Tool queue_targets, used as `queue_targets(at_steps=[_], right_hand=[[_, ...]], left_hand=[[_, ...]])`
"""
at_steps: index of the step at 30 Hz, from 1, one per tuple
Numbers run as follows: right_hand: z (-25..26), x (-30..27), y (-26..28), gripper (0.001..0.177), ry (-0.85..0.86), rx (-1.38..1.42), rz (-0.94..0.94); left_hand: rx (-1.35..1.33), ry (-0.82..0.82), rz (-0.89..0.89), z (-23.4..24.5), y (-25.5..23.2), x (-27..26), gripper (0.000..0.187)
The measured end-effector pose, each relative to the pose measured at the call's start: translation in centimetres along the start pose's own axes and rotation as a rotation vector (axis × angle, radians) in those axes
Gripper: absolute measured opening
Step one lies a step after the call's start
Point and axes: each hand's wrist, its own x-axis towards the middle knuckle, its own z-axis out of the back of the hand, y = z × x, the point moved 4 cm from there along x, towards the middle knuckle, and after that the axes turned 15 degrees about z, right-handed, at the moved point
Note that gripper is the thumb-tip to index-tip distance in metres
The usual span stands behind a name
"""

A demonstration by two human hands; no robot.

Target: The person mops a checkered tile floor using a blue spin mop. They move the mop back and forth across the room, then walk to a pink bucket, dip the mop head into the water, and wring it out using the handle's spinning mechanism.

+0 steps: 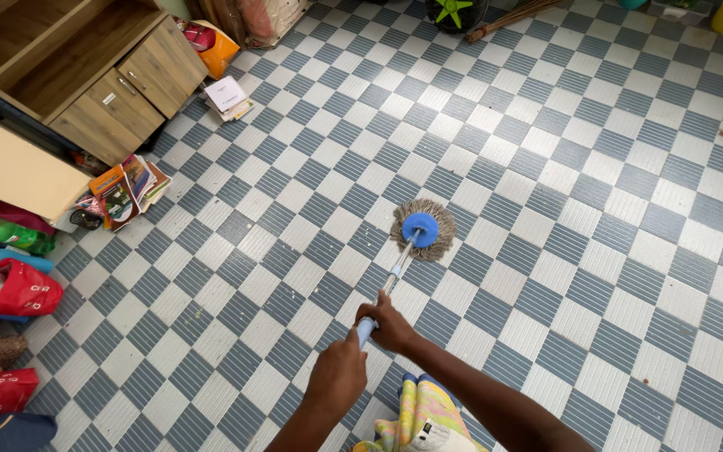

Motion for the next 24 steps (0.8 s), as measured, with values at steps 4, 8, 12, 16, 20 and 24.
queue_targets(at_steps=[4, 8, 12, 16, 20, 24], right_hand=[[-2.2, -0.7, 3.8, 0.029, -0.013, 0.024, 0.083], [-2.4, -1.3, 4.2, 0.024, 0.002, 0.025, 0.069], [-1.7, -2.0, 1.3, 0.025, -0.093, -0.033, 0.136], [-0.7, -1.3, -4.8, 0.014, -0.029, -0.043, -0.021], [1.7, -0.5, -10.0, 0.014, -0.059, -0.125, -0.029], [3.9, 0.3, -12.9, 0.011, -0.035, -0.06, -0.012]], left_hand=[[0.004, 0.04, 0.03, 0.9, 2.3, -3.2, 0.057], [-0.024, -0.039, -0.003, -1.2, 2.6, -3.3, 0.049], [-0.122, -0.152, -0.071, -3.9, 1.5, -0.9, 0.04], [-0.142, -0.204, -0.115, -6.9, -0.7, 2.8, 0.042], [-0.095, -0.206, -0.131, -9.2, -3.7, 7.3, 0.04], [-0.021, -0.201, -0.13, -9.7, -6.2, 10.3, 0.048]])
